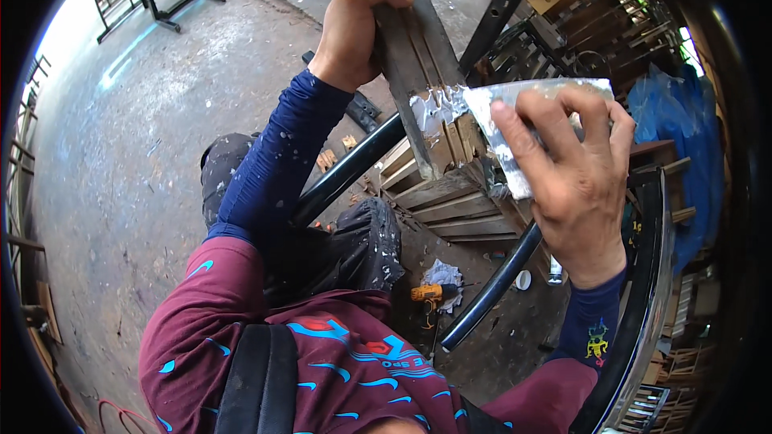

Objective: Repairing a chair by sanding wooden slats, applying glue, and fitting them into the metal frame.

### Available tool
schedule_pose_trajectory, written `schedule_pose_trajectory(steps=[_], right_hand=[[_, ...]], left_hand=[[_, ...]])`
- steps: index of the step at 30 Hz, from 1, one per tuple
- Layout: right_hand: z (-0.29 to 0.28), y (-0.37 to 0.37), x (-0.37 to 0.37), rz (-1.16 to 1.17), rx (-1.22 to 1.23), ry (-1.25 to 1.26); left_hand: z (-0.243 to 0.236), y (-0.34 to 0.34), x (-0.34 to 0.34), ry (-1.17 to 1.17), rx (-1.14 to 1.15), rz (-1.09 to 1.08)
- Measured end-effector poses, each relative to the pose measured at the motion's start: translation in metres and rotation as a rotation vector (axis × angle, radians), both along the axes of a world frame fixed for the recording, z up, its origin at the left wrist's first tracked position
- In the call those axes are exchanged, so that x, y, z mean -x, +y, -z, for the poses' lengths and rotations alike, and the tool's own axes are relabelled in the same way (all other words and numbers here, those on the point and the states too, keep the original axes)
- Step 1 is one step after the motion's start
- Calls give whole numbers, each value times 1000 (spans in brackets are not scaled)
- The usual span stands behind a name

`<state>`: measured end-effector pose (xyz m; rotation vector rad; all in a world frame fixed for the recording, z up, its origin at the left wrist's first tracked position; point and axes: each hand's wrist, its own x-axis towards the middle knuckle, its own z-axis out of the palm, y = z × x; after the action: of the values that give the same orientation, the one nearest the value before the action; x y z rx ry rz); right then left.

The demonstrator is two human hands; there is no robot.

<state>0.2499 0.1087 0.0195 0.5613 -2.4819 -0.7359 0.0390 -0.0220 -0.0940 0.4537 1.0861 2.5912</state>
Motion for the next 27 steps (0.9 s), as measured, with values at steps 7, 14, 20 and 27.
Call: schedule_pose_trajectory(steps=[7,14,20,27], right_hand=[[7,-5,-1,-32,-48,-30],[11,-6,-5,51,-57,-70],[12,0,-6,79,2,-112],[11,6,1,-72,48,-76]], left_hand=[[2,-1,3,50,10,-59],[3,9,3,38,-13,9],[6,18,4,-9,50,72],[10,17,9,-30,32,142]])
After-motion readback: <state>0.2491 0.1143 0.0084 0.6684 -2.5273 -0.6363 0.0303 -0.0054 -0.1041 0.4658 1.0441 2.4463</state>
